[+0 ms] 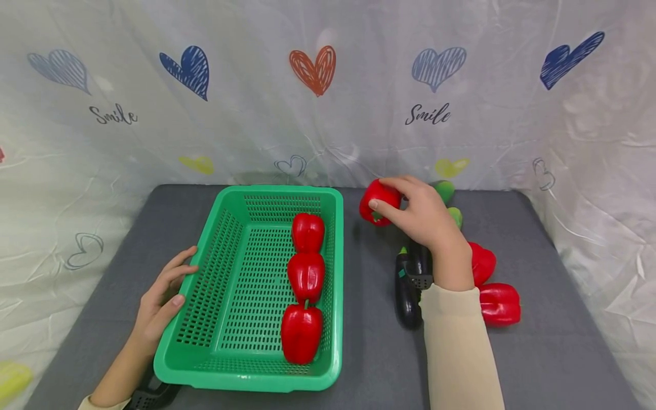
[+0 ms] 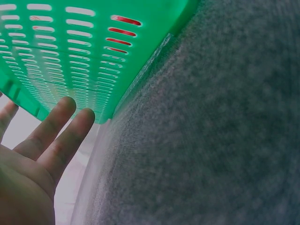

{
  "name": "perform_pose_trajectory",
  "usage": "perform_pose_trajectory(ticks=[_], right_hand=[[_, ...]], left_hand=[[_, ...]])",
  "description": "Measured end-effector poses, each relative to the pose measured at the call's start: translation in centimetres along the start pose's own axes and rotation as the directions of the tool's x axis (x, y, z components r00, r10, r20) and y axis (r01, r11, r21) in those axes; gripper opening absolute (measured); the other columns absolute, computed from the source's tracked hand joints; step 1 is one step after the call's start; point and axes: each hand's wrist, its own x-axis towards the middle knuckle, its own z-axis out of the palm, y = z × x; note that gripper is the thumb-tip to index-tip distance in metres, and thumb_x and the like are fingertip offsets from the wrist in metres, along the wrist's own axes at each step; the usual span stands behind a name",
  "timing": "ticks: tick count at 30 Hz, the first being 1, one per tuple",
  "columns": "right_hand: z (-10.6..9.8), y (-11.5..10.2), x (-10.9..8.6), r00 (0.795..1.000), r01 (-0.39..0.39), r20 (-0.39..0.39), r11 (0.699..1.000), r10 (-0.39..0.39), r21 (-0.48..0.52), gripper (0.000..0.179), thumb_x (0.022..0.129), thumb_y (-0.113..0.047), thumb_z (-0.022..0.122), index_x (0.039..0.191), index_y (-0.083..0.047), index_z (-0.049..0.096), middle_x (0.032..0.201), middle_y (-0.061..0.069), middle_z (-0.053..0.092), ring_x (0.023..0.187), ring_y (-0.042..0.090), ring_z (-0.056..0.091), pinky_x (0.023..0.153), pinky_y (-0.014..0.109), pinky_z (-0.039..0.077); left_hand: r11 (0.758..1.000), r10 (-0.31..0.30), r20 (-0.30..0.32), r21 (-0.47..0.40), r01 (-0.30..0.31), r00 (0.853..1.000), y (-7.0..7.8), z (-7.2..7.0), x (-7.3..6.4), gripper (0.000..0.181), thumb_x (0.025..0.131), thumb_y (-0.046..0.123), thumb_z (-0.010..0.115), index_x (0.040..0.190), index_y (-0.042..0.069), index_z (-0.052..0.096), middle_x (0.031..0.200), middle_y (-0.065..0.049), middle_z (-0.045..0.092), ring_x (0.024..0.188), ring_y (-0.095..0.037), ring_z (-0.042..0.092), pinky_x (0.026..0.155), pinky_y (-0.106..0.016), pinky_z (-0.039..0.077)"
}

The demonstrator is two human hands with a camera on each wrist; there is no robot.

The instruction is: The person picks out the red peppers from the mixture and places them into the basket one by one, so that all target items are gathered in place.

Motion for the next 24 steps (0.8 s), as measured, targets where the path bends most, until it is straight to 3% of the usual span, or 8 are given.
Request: perform_pose_trajectory(ticks=[24], right_hand=[[0.8, -4.3, 0.0, 0.988, 0.152, 0.028, 0.987, -0.150, -0.053, 0.057, 0.097, -0.039, 0.083, 0.146, -0.014, 0.069, 0.142, 0.007, 0.065, 0.127, 0.028, 0.061, 0.092, 0.055, 0.060]], left_hand=[[1.000, 0.024, -0.003, -0.019, -0.025, 1.000, 0.0, 0.0, -0.1, 0.041, 0.103, -0.010, 0.049, 0.143, -0.021, 0.052, 0.166, -0.037, 0.035, 0.159, -0.039, 0.035, 0.124, -0.034, 0.032]])
